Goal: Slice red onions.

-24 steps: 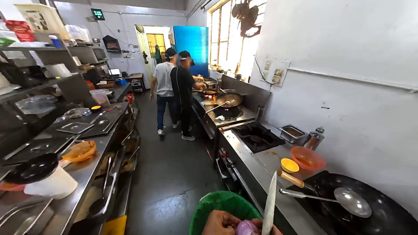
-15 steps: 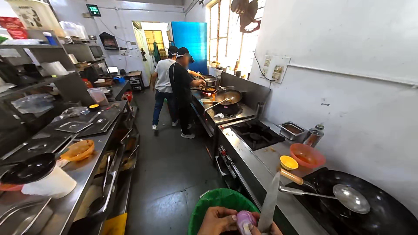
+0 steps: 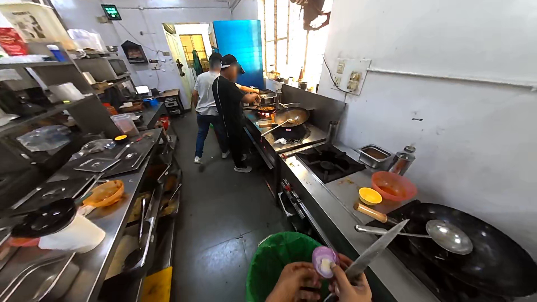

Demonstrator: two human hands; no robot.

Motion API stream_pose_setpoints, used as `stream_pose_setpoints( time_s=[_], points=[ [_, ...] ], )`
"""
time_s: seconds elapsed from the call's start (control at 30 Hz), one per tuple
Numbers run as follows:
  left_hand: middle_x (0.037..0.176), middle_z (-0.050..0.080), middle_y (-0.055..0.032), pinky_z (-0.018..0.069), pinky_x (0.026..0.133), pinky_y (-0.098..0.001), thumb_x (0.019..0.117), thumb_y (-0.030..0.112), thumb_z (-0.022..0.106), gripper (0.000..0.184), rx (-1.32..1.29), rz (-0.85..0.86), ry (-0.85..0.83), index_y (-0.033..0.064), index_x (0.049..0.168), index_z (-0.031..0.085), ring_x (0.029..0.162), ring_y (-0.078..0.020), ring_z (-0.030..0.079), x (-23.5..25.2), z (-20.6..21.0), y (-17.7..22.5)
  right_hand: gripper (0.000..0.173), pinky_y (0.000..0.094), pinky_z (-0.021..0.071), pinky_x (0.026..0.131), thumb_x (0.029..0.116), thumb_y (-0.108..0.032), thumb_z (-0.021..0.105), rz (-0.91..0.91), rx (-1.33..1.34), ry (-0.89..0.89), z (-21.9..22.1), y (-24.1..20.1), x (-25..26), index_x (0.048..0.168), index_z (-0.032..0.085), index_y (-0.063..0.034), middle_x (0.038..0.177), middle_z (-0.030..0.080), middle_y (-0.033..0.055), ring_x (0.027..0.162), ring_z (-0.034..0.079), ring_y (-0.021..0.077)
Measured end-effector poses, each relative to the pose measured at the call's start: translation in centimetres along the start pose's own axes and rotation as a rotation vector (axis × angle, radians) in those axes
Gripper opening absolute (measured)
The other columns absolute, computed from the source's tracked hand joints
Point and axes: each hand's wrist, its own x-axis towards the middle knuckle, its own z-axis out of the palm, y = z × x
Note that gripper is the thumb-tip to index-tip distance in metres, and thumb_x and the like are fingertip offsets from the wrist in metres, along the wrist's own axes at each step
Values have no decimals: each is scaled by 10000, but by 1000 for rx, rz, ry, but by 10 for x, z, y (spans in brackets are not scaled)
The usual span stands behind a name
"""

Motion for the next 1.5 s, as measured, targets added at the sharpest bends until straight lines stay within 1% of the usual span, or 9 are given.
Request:
stream_pose_setpoints(
  time_s=[0.1,0.27,0.53,0.73,0.9,1.0,1.1,1.27,1.5],
  points=[
    [1238,673,-166,573,873,-508,1066,355,254,521,-161,44,-136,81,1452,472,1036,-315,689,-5,12,0,388,235,493,436,834,66,713,76,39,51,-3,10,0,1202,593,44,892,687,89,543,575,87],
    [1219,686,-192,614,896,-481,965,128,698,463,121,300,-105,-22,1384,570,1024,-307,714,-7,4,-1,601,264,479,439,845,5,707,223,-51,-148,-26,11,-4,1405,488,6,901,650,108,542,548,109],
    [960,761,-76,637,798,-374,869,202,828,228,609,377,-143,45,1029,785,834,-184,734,-19,-5,52,558,352,581,565,714,-212,919,228,-314,-669,-66,-6,12,1195,680,-62,931,738,79,701,687,182],
    [896,735,-105,637,709,-370,898,110,763,203,511,291,-2,-7,1063,738,743,-204,720,-20,-4,48,526,351,616,590,701,-229,913,99,-308,-436,-59,-2,11,1153,709,-56,981,754,82,778,727,198],
    [939,759,-84,651,732,-355,926,144,752,186,684,133,176,27,1070,737,767,-178,746,12,-26,-2,507,269,468,426,783,-122,843,244,-13,-215,-62,-8,15,1219,626,19,829,671,141,503,540,145],
    [1196,728,-64,578,967,-385,909,338,778,386,884,137,140,129,1230,732,1066,-166,706,32,-28,-21,419,242,453,423,881,-78,752,369,111,-182,-62,-9,22,1256,574,-24,767,607,104,464,473,100],
    [1595,418,-112,427,1151,-514,836,450,820,713,946,333,90,233,1467,569,1453,-276,427,26,-12,-16,348,237,445,416,915,-121,741,456,128,-104,-57,-5,24,1194,551,-38,727,567,77,455,453,94],
    [1315,638,-58,648,842,-341,854,249,817,582,843,753,21,139,1395,634,1054,-133,699,-2,24,-1,390,253,447,405,871,-164,813,479,44,-54,-46,1,15,1143,572,-21,708,575,87,449,459,107],
    [1077,744,-61,647,816,-296,805,177,752,520,1017,860,63,25,1297,685,906,-76,736,-15,25,9,440,267,450,411,805,-131,863,404,-22,-100,-44,-6,8,1113,583,11,724,593,117,469,493,134]
  ],
)
